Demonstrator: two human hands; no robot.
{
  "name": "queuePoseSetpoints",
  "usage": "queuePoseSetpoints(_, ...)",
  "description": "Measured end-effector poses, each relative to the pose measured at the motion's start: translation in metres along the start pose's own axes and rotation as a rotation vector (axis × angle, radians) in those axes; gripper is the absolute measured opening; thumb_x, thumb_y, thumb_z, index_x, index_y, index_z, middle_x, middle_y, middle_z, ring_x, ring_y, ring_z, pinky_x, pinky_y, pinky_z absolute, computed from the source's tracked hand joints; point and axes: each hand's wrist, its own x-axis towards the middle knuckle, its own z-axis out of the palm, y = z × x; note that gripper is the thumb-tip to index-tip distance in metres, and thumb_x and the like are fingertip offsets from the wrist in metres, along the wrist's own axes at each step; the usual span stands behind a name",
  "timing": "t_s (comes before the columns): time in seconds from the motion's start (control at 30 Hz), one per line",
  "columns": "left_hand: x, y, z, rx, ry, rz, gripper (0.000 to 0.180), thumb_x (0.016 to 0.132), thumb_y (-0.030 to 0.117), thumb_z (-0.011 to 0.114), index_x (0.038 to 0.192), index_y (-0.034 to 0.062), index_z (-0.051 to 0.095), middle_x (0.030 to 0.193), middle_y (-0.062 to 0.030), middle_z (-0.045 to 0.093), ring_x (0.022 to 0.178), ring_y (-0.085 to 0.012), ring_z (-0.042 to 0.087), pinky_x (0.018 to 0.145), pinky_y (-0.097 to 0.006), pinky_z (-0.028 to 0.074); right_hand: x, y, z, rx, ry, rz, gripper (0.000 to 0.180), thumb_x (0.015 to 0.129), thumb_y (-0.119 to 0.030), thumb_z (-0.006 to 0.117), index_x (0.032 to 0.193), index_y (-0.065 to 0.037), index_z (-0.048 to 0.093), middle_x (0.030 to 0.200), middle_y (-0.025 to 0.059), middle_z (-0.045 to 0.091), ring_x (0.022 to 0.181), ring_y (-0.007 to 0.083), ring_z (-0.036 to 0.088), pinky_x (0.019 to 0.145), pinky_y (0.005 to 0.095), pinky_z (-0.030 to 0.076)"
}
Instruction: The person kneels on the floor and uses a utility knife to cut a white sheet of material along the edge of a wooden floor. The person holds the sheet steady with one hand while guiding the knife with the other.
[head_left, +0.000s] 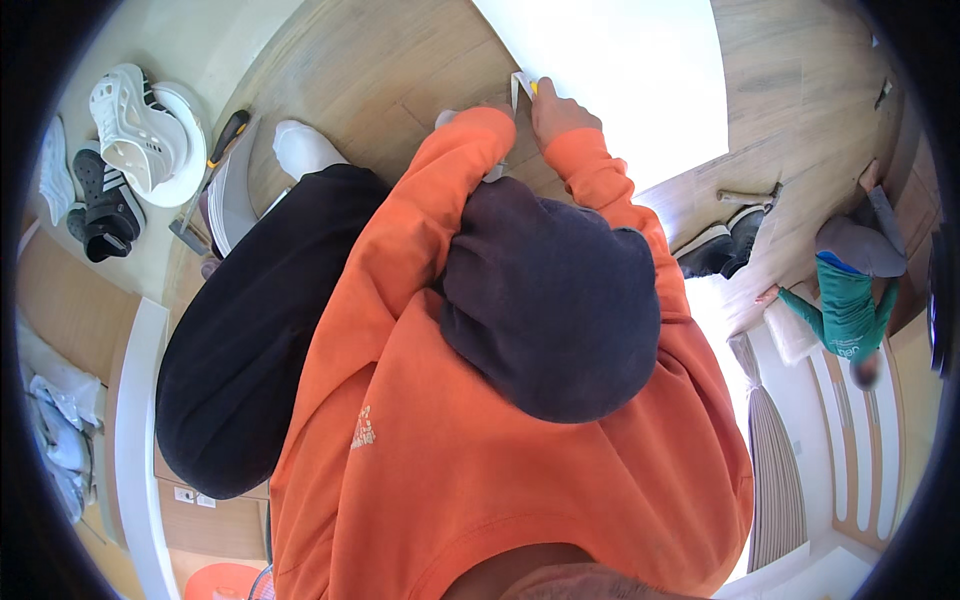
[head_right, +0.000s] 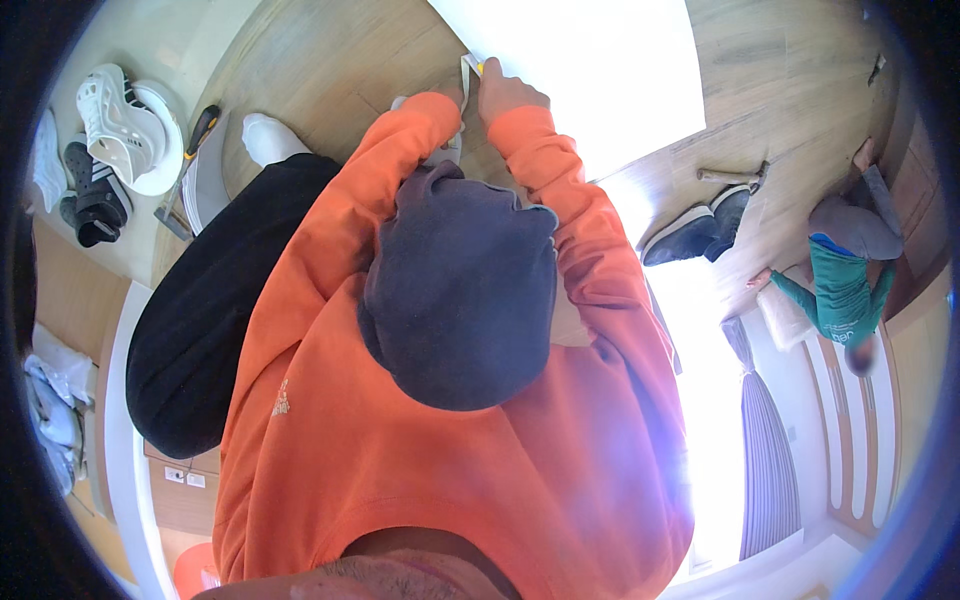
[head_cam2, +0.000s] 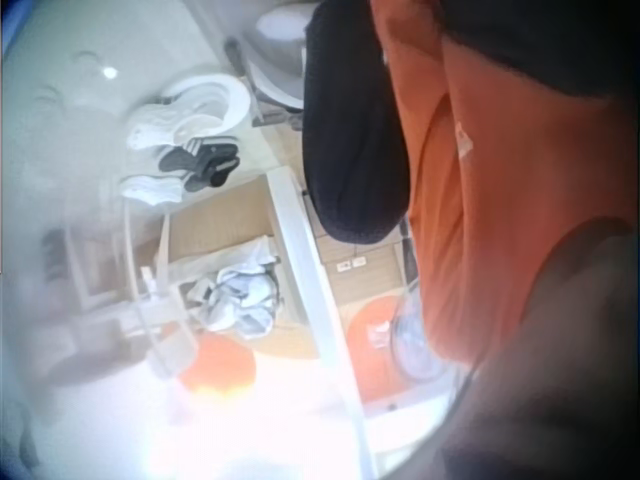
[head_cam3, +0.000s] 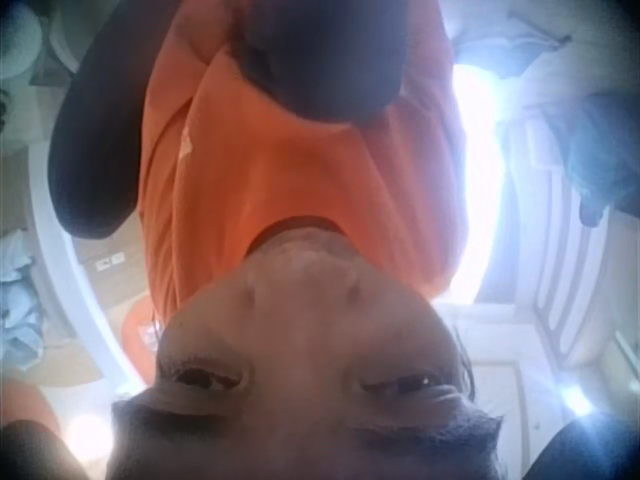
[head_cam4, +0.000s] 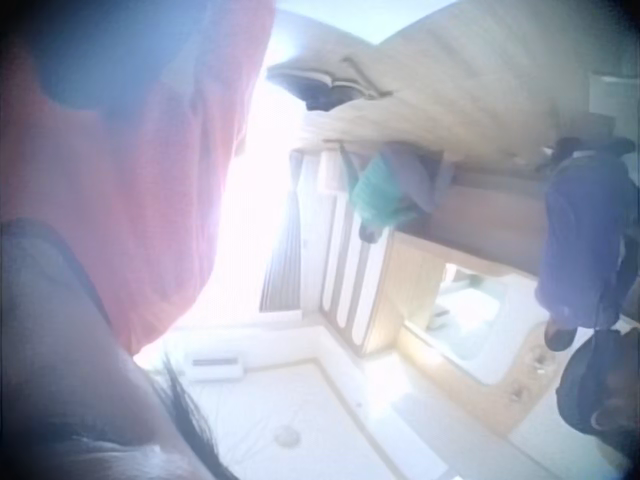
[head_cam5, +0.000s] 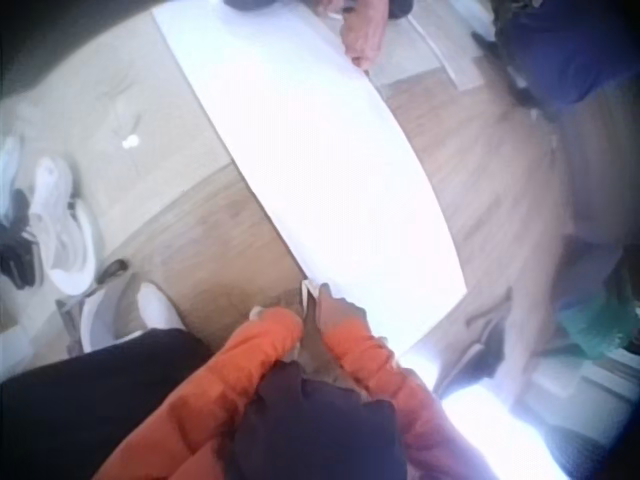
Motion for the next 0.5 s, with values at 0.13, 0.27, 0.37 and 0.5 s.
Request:
queuePoseSetpoints(0.13,0.01,-0.003,0.012,0.12,-0.009,0.102,0.033,0.084,0.02,0.048,0.112,0.0075,0.058,0.115,-0.0142,0.058,0.106,-0.0326,0.055,0.086,-0.042,0.045,0.0,0.005,0.005,-0.041,0.036,-0.036,0.016,0.088,-0.018,0.039,0.099,-0.007,0.042,0.082,0.0206,0.065,0.078,0.039,0.063,0.066,0.0481,0.048)
queuePoseSetpoints(0.27,0.0,0.006,0.009,0.101,0.064,0.093,0.031,0.078,0.023,0.059,0.105,0.0085,0.062,0.103,-0.0152,0.064,0.096,-0.0332,0.06,0.081,-0.044,0.046,0.002,0.006,0.003,-0.035,0.047,-0.05,0.017,0.087,-0.016,0.039,0.099,-0.005,0.042,0.084,0.021,0.064,0.079,0.0388,0.063,0.068,0.0476,0.049)
queuePoseSetpoints(0.37,-0.011,0.011,0.013,0.072,0.11,0.086,0.031,0.079,0.024,0.057,0.106,0.0104,0.062,0.105,-0.0148,0.063,0.098,-0.033,0.06,0.083,-0.043,0.046,0.007,0.005,0.002,-0.027,0.037,-0.053,0.017,0.087,-0.015,0.038,0.099,-0.005,0.042,0.085,0.0211,0.064,0.08,0.0388,0.063,0.068,0.0475,0.049)
queuePoseSetpoints(0.5,0.021,0.001,0.038,0.15,0.049,0.222,0.031,0.084,0.018,0.047,0.109,0.0088,0.063,0.118,-0.0139,0.057,0.109,-0.0317,0.055,0.087,-0.041,0.045,-0.003,0.006,0.003,-0.024,0.049,-0.085,0.017,0.086,-0.016,0.038,0.099,-0.005,0.042,0.085,0.0207,0.065,0.081,0.0386,0.063,0.068,0.0475,0.049)
